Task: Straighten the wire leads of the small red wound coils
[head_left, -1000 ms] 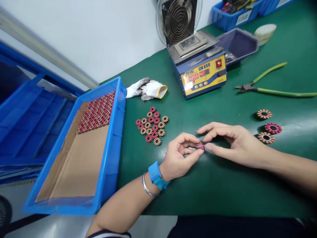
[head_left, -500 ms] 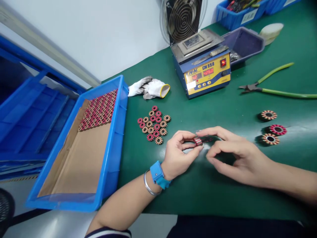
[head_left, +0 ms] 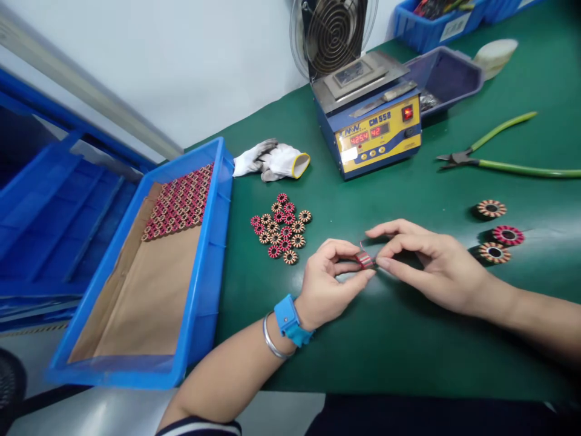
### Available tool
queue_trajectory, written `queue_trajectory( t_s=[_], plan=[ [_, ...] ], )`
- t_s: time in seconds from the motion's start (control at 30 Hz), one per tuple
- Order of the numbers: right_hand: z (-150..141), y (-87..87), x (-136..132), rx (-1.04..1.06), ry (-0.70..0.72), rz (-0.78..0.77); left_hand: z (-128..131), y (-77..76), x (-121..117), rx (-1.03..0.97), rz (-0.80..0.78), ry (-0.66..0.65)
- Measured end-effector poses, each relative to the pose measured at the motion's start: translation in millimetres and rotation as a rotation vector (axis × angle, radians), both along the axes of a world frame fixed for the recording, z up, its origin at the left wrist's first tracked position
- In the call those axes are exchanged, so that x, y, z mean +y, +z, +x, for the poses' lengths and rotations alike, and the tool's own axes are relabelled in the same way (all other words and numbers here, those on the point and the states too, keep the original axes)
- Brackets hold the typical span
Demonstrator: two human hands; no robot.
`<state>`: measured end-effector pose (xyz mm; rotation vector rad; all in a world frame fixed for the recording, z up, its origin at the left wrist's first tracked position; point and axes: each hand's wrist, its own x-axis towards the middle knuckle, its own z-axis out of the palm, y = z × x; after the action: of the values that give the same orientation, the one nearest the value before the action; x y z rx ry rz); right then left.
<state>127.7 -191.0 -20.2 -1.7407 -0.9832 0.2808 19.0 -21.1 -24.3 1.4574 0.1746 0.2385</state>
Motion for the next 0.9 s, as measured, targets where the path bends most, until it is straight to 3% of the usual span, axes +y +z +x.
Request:
queue_trajectory(
  t_s=[0.1,0.23,0.4,0.53,0.9],
  plan=[
    [-7,5.4,-2,-0.109,-0.005,0.046,-1,0.5,-2,-0.023,0.064,0.030],
    [-14,10.0,-5,-0.318,0.096,0.144,-2,0.9,-2,-0.036,0.122,0.044],
    [-3,2.8,-6,-0.128,0.028,0.085,-2,-3.2,-2,-0.080,0.160,0.047],
    [6,-1.9,-4,-0.030,0.108,-0.010,-2,-5.5,-1,-0.098,0.205,0.040],
    [6,0.3,-1,-0.104,0.088,0.018,-2,-5.6,-1,-0.147,0.175,-0.007]
  ],
)
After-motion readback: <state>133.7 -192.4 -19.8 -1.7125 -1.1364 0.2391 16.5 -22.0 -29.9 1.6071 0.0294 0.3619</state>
